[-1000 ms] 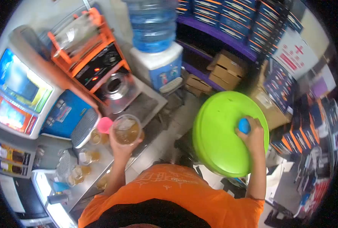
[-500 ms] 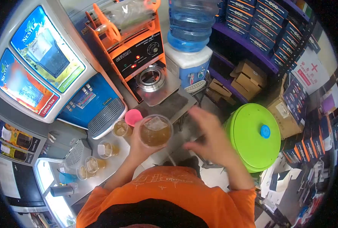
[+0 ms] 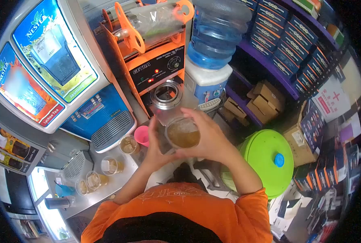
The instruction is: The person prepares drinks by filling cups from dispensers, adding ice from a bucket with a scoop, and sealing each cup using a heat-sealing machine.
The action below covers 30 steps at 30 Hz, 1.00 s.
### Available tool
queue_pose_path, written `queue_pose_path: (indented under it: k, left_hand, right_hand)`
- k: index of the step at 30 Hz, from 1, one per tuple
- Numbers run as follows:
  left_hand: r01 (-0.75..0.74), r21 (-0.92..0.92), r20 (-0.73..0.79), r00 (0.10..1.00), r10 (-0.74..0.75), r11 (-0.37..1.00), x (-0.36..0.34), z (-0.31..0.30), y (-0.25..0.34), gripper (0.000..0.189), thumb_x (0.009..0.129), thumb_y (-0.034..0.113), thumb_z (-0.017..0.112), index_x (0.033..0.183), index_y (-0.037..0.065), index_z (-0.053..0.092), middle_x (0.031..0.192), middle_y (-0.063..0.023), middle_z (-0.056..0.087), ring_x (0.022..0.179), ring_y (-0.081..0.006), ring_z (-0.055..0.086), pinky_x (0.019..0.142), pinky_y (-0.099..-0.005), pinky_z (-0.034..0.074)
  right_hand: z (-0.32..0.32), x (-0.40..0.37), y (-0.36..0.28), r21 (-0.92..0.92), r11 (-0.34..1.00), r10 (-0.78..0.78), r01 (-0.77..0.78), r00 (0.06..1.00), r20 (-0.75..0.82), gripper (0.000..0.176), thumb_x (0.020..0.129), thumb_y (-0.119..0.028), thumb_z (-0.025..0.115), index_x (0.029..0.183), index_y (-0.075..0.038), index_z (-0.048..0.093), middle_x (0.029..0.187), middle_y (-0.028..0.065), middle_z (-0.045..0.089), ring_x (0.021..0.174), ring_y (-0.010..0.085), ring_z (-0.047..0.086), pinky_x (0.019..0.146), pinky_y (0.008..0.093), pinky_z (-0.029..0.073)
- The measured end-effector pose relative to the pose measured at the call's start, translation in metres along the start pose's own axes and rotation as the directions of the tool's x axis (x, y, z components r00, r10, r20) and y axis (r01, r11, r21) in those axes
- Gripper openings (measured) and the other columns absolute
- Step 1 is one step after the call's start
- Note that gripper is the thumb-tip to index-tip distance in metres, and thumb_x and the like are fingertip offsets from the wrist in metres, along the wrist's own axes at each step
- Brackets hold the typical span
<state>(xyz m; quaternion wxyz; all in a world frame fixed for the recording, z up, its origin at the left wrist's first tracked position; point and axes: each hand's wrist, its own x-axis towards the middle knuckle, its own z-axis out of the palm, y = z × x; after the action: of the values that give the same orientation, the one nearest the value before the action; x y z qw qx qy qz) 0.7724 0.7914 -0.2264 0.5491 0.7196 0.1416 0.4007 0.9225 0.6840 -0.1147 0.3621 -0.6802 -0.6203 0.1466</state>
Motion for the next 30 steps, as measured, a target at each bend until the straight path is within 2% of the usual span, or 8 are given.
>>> queue_pose_path:
  k: [1,3,4,6,9,13,19,30]
  left_hand:
    - [-0.004,0.0,-0.009,1.0,0.004,1.0,0.003,0.003,-0.015,0.103,0.063,0.022,0.082,0.14,0.003,0.017,0.141,-0.0168,0.029,0.135,-0.0316,0.021,0.109,-0.0411,0.023]
    - [0.345,-0.504,-0.24,0.824,-0.512,0.792,0.007,0.01,-0.049,0.091,0.078,0.029,0.072,0.14,0.002,0.012,0.144,-0.0185,0.022,0.139,-0.03,0.009,0.112,-0.0414,0.016]
    - [0.34,-0.504,-0.25,0.823,-0.511,0.794,0.014,0.012,-0.065,0.091,0.078,0.029,0.072,0.14,0.002,0.012,0.144,-0.0185,0.022,0.139,-0.03,0.009,0.112,-0.0414,0.016]
    - [0.411,-0.845,0.118,0.767,-0.63,0.341,0.028,0.016,-0.086,0.073,0.088,0.032,0.06,0.138,-0.001,0.017,0.142,-0.0222,0.024,0.137,-0.0315,0.017,0.111,-0.0437,0.019]
    - [0.428,-0.823,0.079,0.738,-0.671,0.374,0.036,0.033,-0.097,0.061,0.093,0.035,0.051,0.135,-0.002,0.027,0.144,-0.0162,0.028,0.133,-0.0277,0.028,0.111,-0.0443,0.022]
    - [0.404,-0.8,-0.01,0.73,-0.683,0.444,0.023,0.037,-0.092,0.041,0.095,0.031,0.048,0.12,-0.003,0.044,0.118,-0.0113,0.053,0.116,-0.0257,0.047,0.108,-0.042,0.029]
    - [0.372,-0.816,-0.061,0.705,-0.707,0.441,0.016,0.046,-0.087,0.023,0.096,0.024,0.049,0.102,0.002,0.049,0.103,-0.0076,0.057,0.099,-0.0208,0.055,0.101,-0.0399,0.039]
    - [0.494,-0.796,0.13,0.704,-0.698,0.35,0.016,0.043,-0.076,0.027,0.096,0.025,0.048,0.106,0.001,0.04,0.123,-0.0123,0.044,0.132,-0.0314,0.032,0.11,-0.0436,0.026]
  right_hand:
    - [-0.005,0.005,0.005,-0.009,0.999,0.03,-0.03,0.998,-0.051,0.091,0.053,-0.024,0.086,0.131,-0.006,0.041,0.117,0.0127,0.054,0.111,0.0264,0.054,0.095,0.0354,0.042]
    - [-0.013,0.015,0.018,-0.013,0.998,0.052,-0.054,0.994,-0.094,0.092,0.051,-0.022,0.087,0.13,-0.006,0.042,0.116,0.0118,0.055,0.111,0.0247,0.054,0.096,0.0349,0.042]
    - [-0.016,0.021,0.025,0.009,0.997,0.073,-0.073,0.988,-0.138,0.092,0.051,-0.02,0.087,0.13,-0.006,0.042,0.116,0.0118,0.055,0.112,0.0241,0.054,0.097,0.0349,0.041]
    - [-0.022,0.036,0.043,0.026,0.997,0.07,-0.066,0.975,-0.209,0.09,0.053,-0.027,0.086,0.129,-0.009,0.041,0.119,0.0155,0.055,0.11,0.0293,0.054,0.095,0.0377,0.042]
    - [-0.025,0.06,0.067,0.019,0.999,0.037,-0.032,0.953,-0.3,0.09,0.053,-0.027,0.086,0.128,-0.008,0.041,0.118,0.0166,0.055,0.109,0.0297,0.055,0.094,0.0377,0.043]
    - [-0.019,0.089,0.084,0.033,0.999,-0.002,0.015,0.937,-0.349,0.085,0.054,-0.03,0.086,0.122,-0.003,0.044,0.116,0.0179,0.055,0.108,0.0306,0.056,0.092,0.038,0.044]
    - [0.016,0.126,0.106,0.143,0.988,-0.016,0.06,0.955,-0.295,0.08,0.055,-0.032,0.086,0.117,-0.003,0.044,0.112,0.0182,0.056,0.104,0.0317,0.056,0.088,0.0386,0.045]
    - [0.044,0.149,0.116,0.126,0.985,-0.075,0.115,0.956,-0.284,0.073,0.055,-0.027,0.085,0.112,-0.005,0.045,0.107,0.0161,0.054,0.101,0.0341,0.053,0.087,0.0415,0.044]
